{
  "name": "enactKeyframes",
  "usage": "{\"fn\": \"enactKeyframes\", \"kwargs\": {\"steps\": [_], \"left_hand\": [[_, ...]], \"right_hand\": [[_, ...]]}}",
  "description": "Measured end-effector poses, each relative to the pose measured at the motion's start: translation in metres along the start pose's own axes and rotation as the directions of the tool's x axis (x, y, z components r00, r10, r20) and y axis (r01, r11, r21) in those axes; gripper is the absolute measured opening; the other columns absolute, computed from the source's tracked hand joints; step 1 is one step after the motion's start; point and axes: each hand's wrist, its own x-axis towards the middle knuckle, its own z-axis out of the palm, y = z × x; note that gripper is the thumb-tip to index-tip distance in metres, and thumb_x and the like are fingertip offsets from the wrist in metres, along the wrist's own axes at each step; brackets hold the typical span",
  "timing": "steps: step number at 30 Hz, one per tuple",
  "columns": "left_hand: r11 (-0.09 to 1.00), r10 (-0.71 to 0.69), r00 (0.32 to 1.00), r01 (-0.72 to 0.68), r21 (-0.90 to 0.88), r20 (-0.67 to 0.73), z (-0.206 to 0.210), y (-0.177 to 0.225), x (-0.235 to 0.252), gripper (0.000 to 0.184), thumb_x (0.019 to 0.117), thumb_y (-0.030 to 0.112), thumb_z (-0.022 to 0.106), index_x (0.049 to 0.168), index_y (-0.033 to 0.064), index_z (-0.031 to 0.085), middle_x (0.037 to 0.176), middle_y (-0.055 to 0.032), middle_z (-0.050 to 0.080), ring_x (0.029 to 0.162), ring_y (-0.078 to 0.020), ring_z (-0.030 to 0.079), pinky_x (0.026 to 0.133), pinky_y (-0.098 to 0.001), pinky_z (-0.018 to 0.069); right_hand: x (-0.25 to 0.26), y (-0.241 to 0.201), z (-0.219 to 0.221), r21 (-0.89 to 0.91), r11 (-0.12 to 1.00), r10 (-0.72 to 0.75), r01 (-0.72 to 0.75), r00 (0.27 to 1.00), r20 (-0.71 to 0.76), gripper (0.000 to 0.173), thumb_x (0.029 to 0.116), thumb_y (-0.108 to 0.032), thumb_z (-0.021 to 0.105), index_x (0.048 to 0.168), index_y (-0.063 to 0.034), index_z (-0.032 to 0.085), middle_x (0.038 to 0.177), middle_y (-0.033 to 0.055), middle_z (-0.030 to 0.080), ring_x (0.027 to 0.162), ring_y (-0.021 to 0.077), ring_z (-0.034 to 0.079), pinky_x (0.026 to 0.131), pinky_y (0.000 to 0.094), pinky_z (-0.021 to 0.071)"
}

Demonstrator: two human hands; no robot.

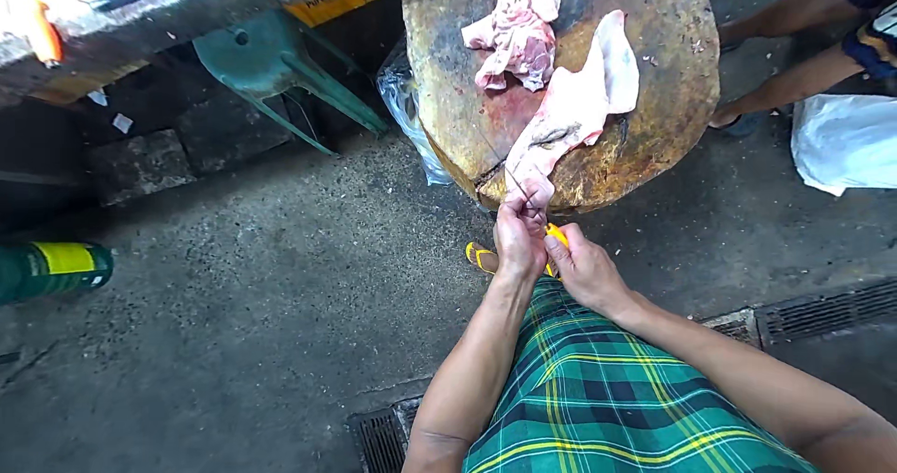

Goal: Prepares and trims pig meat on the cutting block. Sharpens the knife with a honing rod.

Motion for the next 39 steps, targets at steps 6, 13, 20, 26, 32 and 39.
{"fn": "enactKeyframes", "kwargs": {"steps": [6,13,20,26,32,39], "left_hand": [[0.980,0.143,0.983,-0.156,0.121,0.112,0.006,-0.005,-0.015,0.030,0.1072,0.032,0.041,0.099,0.0155,0.064,0.090,0.0003,0.064,0.085,-0.0107,0.061,0.079,-0.0302,0.0527],[0.983,0.057,0.996,-0.069,0.172,0.074,0.014,-0.012,-0.017,0.039,0.1099,0.043,0.034,0.106,0.0185,0.064,0.096,0.0027,0.064,0.088,-0.0085,0.061,0.081,-0.0282,0.0530],[0.990,0.056,0.988,-0.073,0.118,0.146,0.010,-0.009,-0.013,0.030,0.1091,0.041,0.042,0.114,0.0228,0.067,0.088,0.0055,0.059,0.074,-0.0056,0.051,0.069,-0.0215,0.0455],[0.982,0.078,0.994,-0.089,0.166,0.070,0.010,-0.015,-0.017,0.036,0.1091,0.040,0.036,0.099,0.0180,0.063,0.083,0.0026,0.060,0.073,-0.0082,0.057,0.068,-0.0270,0.0514],[0.997,0.072,0.988,-0.076,0.030,0.136,-0.001,-0.022,-0.007,0.029,0.1098,0.037,0.039,0.093,0.0218,0.058,0.073,0.0070,0.048,0.064,-0.0053,0.046,0.065,-0.0216,0.0445],[0.972,0.148,0.979,-0.170,0.164,0.140,-0.007,-0.012,-0.009,0.039,0.1088,0.034,0.025,0.098,0.0200,0.060,0.084,0.0046,0.057,0.080,-0.0087,0.054,0.082,-0.0299,0.0495]], "right_hand": [[0.011,0.021,-0.010,-0.052,0.983,0.172,-0.176,0.983,-0.070,0.054,0.1086,-0.057,0.035,0.122,-0.0102,0.057,0.080,0.0129,0.065,0.073,0.0326,0.068,0.065,0.0555,0.0558],[0.001,0.015,-0.004,0.005,0.999,-0.035,0.036,0.995,-0.089,0.048,0.1078,-0.056,0.039,0.120,-0.0137,0.059,0.080,0.0054,0.066,0.070,0.0223,0.068,0.063,0.0480,0.0580],[0.006,0.033,-0.005,-0.002,1.000,0.025,-0.026,0.992,-0.126,0.046,0.1087,-0.055,0.038,0.115,-0.0136,0.059,0.070,0.0055,0.060,0.061,0.0230,0.062,0.056,0.0464,0.0534],[0.004,0.024,-0.002,-0.029,0.996,-0.091,0.088,0.989,-0.116,0.049,0.1068,-0.058,0.041,0.115,-0.0140,0.060,0.077,0.0040,0.065,0.066,0.0208,0.067,0.059,0.0453,0.0575],[0.012,0.036,0.000,-0.083,0.996,-0.032,0.022,0.992,-0.122,0.052,0.1058,-0.062,0.037,0.109,-0.0161,0.062,0.074,0.0039,0.064,0.066,0.0226,0.066,0.059,0.0478,0.0553],[0.019,0.045,-0.028,-0.032,0.975,0.214,-0.221,0.965,-0.151,0.058,0.1078,-0.060,0.033,0.117,-0.0100,0.061,0.075,0.0138,0.063,0.068,0.0337,0.066,0.062,0.0567,0.0539]]}}
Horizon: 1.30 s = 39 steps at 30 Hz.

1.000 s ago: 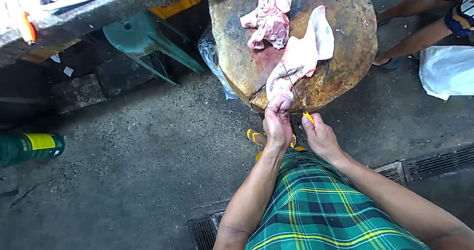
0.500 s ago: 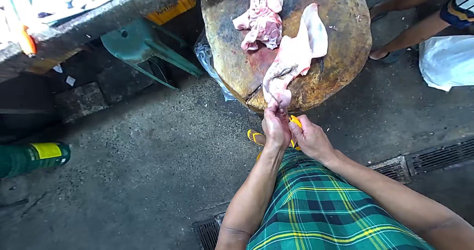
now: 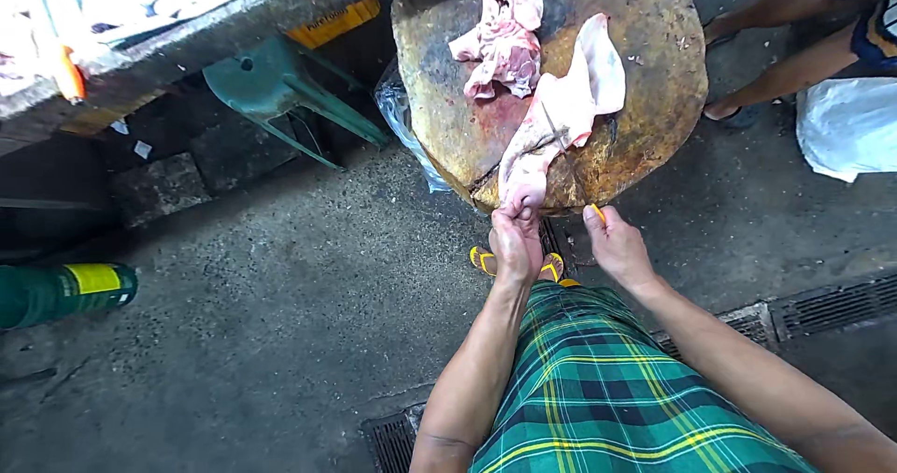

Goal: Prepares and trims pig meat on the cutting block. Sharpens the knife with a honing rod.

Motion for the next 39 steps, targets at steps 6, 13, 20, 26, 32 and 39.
{"fn": "enactKeyframes", "kwargs": {"steps": [6,13,20,26,32,39], "left_hand": [[0.998,-0.059,0.998,0.059,-0.003,0.009,0.014,-0.005,0.001,0.038,0.1093,0.039,0.037,0.121,0.0135,0.063,0.111,-0.0026,0.068,0.103,-0.0147,0.064,0.095,-0.0372,0.0536],[0.993,-0.066,0.997,0.070,-0.096,0.048,0.005,0.003,0.005,0.031,0.1077,0.030,0.033,0.092,0.0181,0.057,0.076,0.0032,0.052,0.076,-0.0109,0.054,0.085,-0.0342,0.0507],[0.987,-0.083,0.996,0.080,-0.137,-0.023,-0.008,0.004,0.008,0.031,0.1062,0.028,0.029,0.091,0.0174,0.053,0.071,0.0027,0.049,0.073,-0.0133,0.054,0.086,-0.0379,0.0511],[0.969,-0.248,0.963,0.247,-0.027,-0.100,-0.033,0.011,0.010,0.039,0.1062,0.035,0.027,0.115,0.0104,0.055,0.107,-0.0097,0.067,0.104,-0.0261,0.066,0.097,-0.0503,0.0527],[0.947,-0.313,0.934,0.294,-0.128,-0.170,-0.050,-0.004,0.015,0.039,0.1055,0.029,0.029,0.122,0.0041,0.054,0.113,-0.0175,0.068,0.106,-0.0326,0.068,0.097,-0.0538,0.0537],[0.957,-0.283,0.929,0.289,-0.011,-0.240,-0.051,-0.015,0.025,0.035,0.1051,0.031,0.053,0.129,0.0061,0.057,0.114,-0.0129,0.067,0.097,-0.0240,0.068,0.086,-0.0416,0.0589]], "right_hand": [[-0.016,-0.019,0.013,0.010,0.964,-0.264,0.264,0.964,-0.004,0.049,0.1071,-0.057,0.040,0.112,-0.0131,0.062,0.076,0.0056,0.064,0.067,0.0236,0.066,0.059,0.0486,0.0565],[-0.002,-0.002,0.008,0.035,0.979,-0.199,0.199,0.980,-0.004,0.050,0.1082,-0.057,0.037,0.110,-0.0126,0.061,0.068,0.0056,0.060,0.059,0.0232,0.062,0.053,0.0465,0.0532],[0.017,0.003,0.001,0.117,0.993,-0.036,0.021,0.991,0.128,0.059,0.1071,-0.061,0.035,0.114,-0.0096,0.064,0.078,0.0124,0.065,0.068,0.0309,0.067,0.061,0.0549,0.0561],[0.068,0.091,-0.033,0.750,0.466,0.062,-0.470,0.862,0.503,0.075,0.0942,-0.084,0.024,0.097,-0.0173,0.058,0.059,-0.0035,0.047,0.042,0.0102,0.048,0.039,0.0278,0.0474],[0.067,0.143,-0.020,0.739,0.506,0.098,-0.444,0.881,0.463,0.068,0.0979,-0.079,0.031,0.109,-0.0184,0.061,0.058,-0.0046,0.045,0.041,0.0104,0.047,0.039,0.0284,0.0481],[0.005,0.090,-0.010,0.181,0.981,0.060,-0.073,0.995,0.077,0.060,0.1022,-0.061,0.052,0.122,-0.0051,0.062,0.079,0.0130,0.067,0.069,0.0283,0.069,0.069,0.0542,0.0595]]}}
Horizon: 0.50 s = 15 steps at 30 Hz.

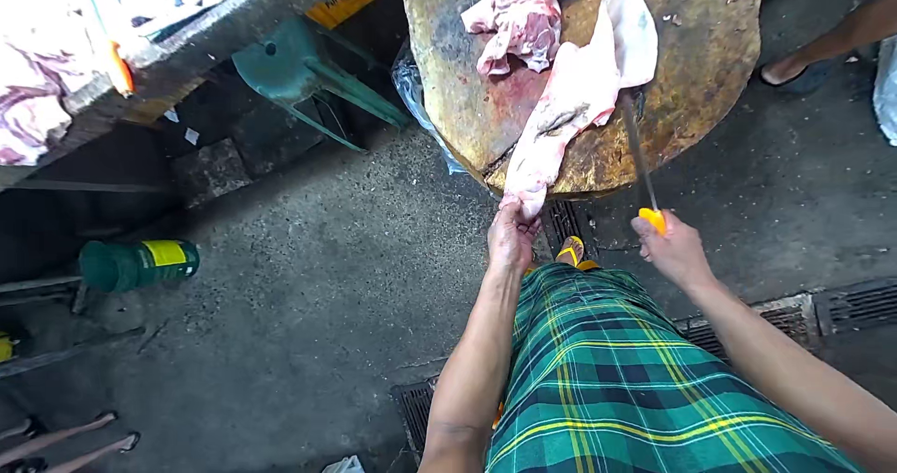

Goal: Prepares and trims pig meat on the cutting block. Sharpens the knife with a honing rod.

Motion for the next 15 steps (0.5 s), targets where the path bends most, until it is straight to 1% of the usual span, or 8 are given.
{"fn": "enactKeyframes", "kwargs": {"steps": [2,4,6,8,9,11,12,15], "left_hand": [[0.999,0.030,0.999,-0.029,0.013,-0.026,0.004,0.001,-0.004,0.034,0.1047,0.029,0.050,0.127,0.0036,0.058,0.112,-0.0146,0.067,0.096,-0.0252,0.069,0.087,-0.0437,0.0587],[0.998,0.064,0.998,-0.063,0.031,-0.029,0.008,0.004,-0.009,0.036,0.1068,0.030,0.045,0.125,0.0012,0.058,0.109,-0.0160,0.069,0.095,-0.0268,0.070,0.087,-0.0458,0.0594],[0.994,0.102,0.995,-0.101,0.041,-0.020,0.011,0.006,-0.014,0.035,0.1076,0.029,0.041,0.117,0.0015,0.060,0.101,-0.0142,0.069,0.089,-0.0257,0.070,0.084,-0.0452,0.0597],[0.990,0.137,0.991,-0.136,0.042,-0.006,0.013,0.008,-0.016,0.034,0.1085,0.030,0.041,0.113,0.0026,0.061,0.096,-0.0121,0.070,0.087,-0.0238,0.070,0.083,-0.0441,0.0595],[0.988,0.150,0.989,-0.150,0.033,-0.002,0.013,0.009,-0.015,0.033,0.1080,0.029,0.041,0.112,0.0033,0.061,0.094,-0.0112,0.069,0.086,-0.0232,0.069,0.084,-0.0442,0.0589],[0.986,0.167,0.986,-0.167,-0.014,0.008,0.007,0.010,-0.012,0.031,0.1057,0.023,0.044,0.117,0.0007,0.061,0.101,-0.0146,0.070,0.094,-0.0266,0.070,0.090,-0.0477,0.0583],[0.983,0.178,0.984,-0.178,-0.034,-0.016,0.004,0.009,-0.010,0.029,0.1062,0.022,0.044,0.114,-0.0002,0.062,0.101,-0.0154,0.070,0.094,-0.0271,0.070,0.090,-0.0477,0.0580],[0.980,0.200,0.978,-0.200,-0.004,-0.061,-0.007,0.011,-0.001,0.026,0.1057,0.018,0.042,0.115,-0.0005,0.058,0.102,-0.0148,0.067,0.094,-0.0263,0.068,0.091,-0.0469,0.0573]], "right_hand": [[-0.008,-0.023,0.013,-0.107,0.988,-0.110,0.116,0.992,0.055,0.061,0.1037,-0.062,0.045,0.119,-0.0059,0.062,0.077,0.0142,0.064,0.069,0.0322,0.066,0.065,0.0578,0.0548],[-0.010,-0.043,0.027,-0.145,0.960,-0.220,0.239,0.966,0.137,0.057,0.1061,-0.060,0.038,0.115,-0.0100,0.064,0.076,0.0097,0.065,0.069,0.0289,0.067,0.062,0.0549,0.0555],[-0.009,-0.061,0.043,-0.142,0.928,-0.308,0.343,0.925,0.220,0.055,0.1061,-0.060,0.039,0.111,-0.0119,0.065,0.077,0.0070,0.066,0.070,0.0253,0.068,0.063,0.0522,0.0574],[-0.006,-0.074,0.056,-0.173,0.903,-0.344,0.394,0.902,0.261,0.055,0.1056,-0.062,0.039,0.108,-0.0131,0.065,0.078,0.0063,0.066,0.071,0.0243,0.068,0.065,0.0505,0.0577],[-0.002,-0.075,0.059,-0.217,0.894,-0.339,0.393,0.908,0.245,0.057,0.1054,-0.063,0.038,0.107,-0.0127,0.064,0.078,0.0072,0.066,0.072,0.0257,0.069,0.065,0.0511,0.0576],[0.005,-0.070,0.061,-0.287,0.901,-0.285,0.326,0.942,0.177,0.061,0.1052,-0.064,0.037,0.105,-0.0101,0.064,0.079,0.0112,0.066,0.074,0.0310,0.069,0.065,0.0557,0.0567],[0.008,-0.068,0.058,-0.305,0.907,-0.253,0.289,0.955,0.152,0.062,0.1052,-0.065,0.035,0.104,-0.0102,0.064,0.078,0.0117,0.066,0.074,0.0320,0.069,0.064,0.0564,0.0561],[0.010,-0.070,0.045,-0.225,0.951,-0.183,0.211,0.973,0.142,0.062,0.1055,-0.064,0.035,0.104,-0.0098,0.065,0.076,0.0117,0.064,0.071,0.0310,0.067,0.063,0.0559,0.0544]]}}
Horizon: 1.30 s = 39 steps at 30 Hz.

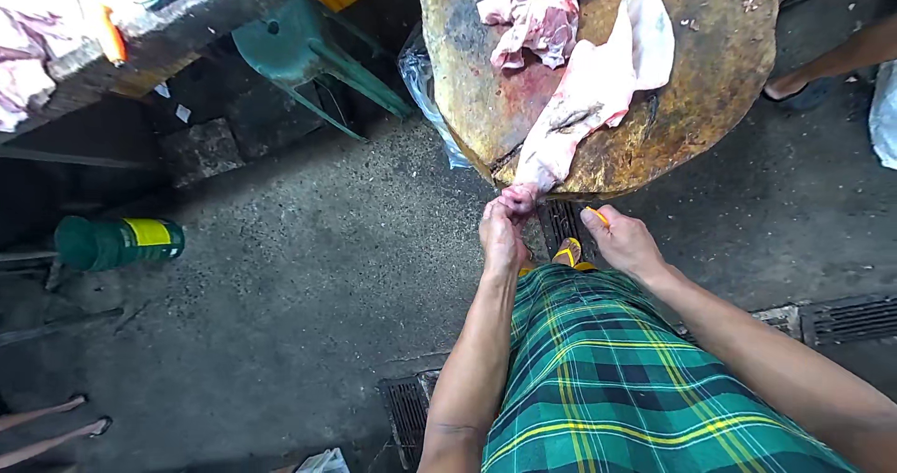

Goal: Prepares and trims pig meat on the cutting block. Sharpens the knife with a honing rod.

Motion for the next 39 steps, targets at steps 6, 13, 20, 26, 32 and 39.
{"fn": "enactKeyframes", "kwargs": {"steps": [6,13,20,26,32,39], "left_hand": [[0.974,-0.084,0.996,0.083,0.213,-0.003,0.000,0.007,0.015,0.025,0.1020,0.025,0.061,0.108,0.0009,0.066,0.084,-0.0076,0.066,0.074,-0.0158,0.063,0.070,-0.0335,0.0556],[0.956,0.049,0.994,-0.074,0.284,0.093,-0.002,0.011,0.002,0.020,0.1031,0.014,0.056,0.108,-0.0043,0.062,0.094,-0.0142,0.072,0.089,-0.0220,0.070,0.086,-0.0414,0.0594],[0.941,0.255,0.939,-0.296,0.165,0.229,-0.003,-0.001,0.012,0.016,0.1009,0.017,0.049,0.098,0.0053,0.059,0.087,-0.0055,0.067,0.085,-0.0168,0.066,0.083,-0.0394,0.0571],[0.977,0.210,0.940,-0.211,-0.028,0.270,-0.004,-0.006,0.015,0.012,0.1003,0.016,0.047,0.100,0.0093,0.058,0.086,-0.0035,0.064,0.084,-0.0156,0.064,0.081,-0.0369,0.0561],[0.974,0.224,0.936,-0.206,-0.092,0.271,-0.007,-0.005,0.011,0.008,0.0980,0.013,0.053,0.103,0.0086,0.057,0.086,-0.0050,0.066,0.081,-0.0158,0.066,0.079,-0.0359,0.0573],[0.974,0.224,0.943,-0.206,-0.096,0.247,-0.007,-0.003,0.011,0.002,0.0953,0.011,0.056,0.097,0.0098,0.056,0.081,-0.0036,0.064,0.075,-0.0151,0.065,0.074,-0.0357,0.0579]], "right_hand": [[0.007,-0.015,-0.018,0.185,0.982,0.051,-0.050,0.999,0.001,0.061,0.1070,-0.062,0.034,0.109,-0.0099,0.066,0.077,0.0077,0.063,0.063,0.0243,0.062,0.061,0.0508,0.0547],[0.011,-0.035,-0.018,-0.012,0.997,-0.075,0.075,0.995,0.061,0.059,0.1052,-0.064,0.037,0.102,-0.0121,0.064,0.071,0.0081,0.061,0.065,0.0270,0.064,0.059,0.0534,0.0529],[0.018,-0.052,-0.012,-0.115,0.983,-0.134,0.144,0.987,0.087,0.060,0.1046,-0.066,0.036,0.100,-0.0129,0.064,0.071,0.0081,0.062,0.066,0.0277,0.066,0.059,0.0522,0.0542],[0.016,-0.050,-0.021,-0.080,0.981,-0.174,0.179,0.982,0.072,0.055,0.1064,-0.061,0.036,0.097,-0.0136,0.063,0.067,0.0050,0.058,0.061,0.0236,0.062,0.055,0.0484,0.0528],[0.021,-0.045,-0.019,-0.078,0.993,-0.085,0.092,0.993,0.082,0.058,0.1060,-0.063,0.035,0.096,-0.0123,0.062,0.070,0.0086,0.060,0.065,0.0274,0.064,0.058,0.0520,0.0525],[0.018,-0.042,-0.028,-0.148,0.984,-0.086,0.100,0.991,0.103,0.059,0.1060,-0.063,0.035,0.100,-0.0119,0.063,0.075,0.0093,0.063,0.069,0.0289,0.066,0.061,0.0540,0.0542]]}}
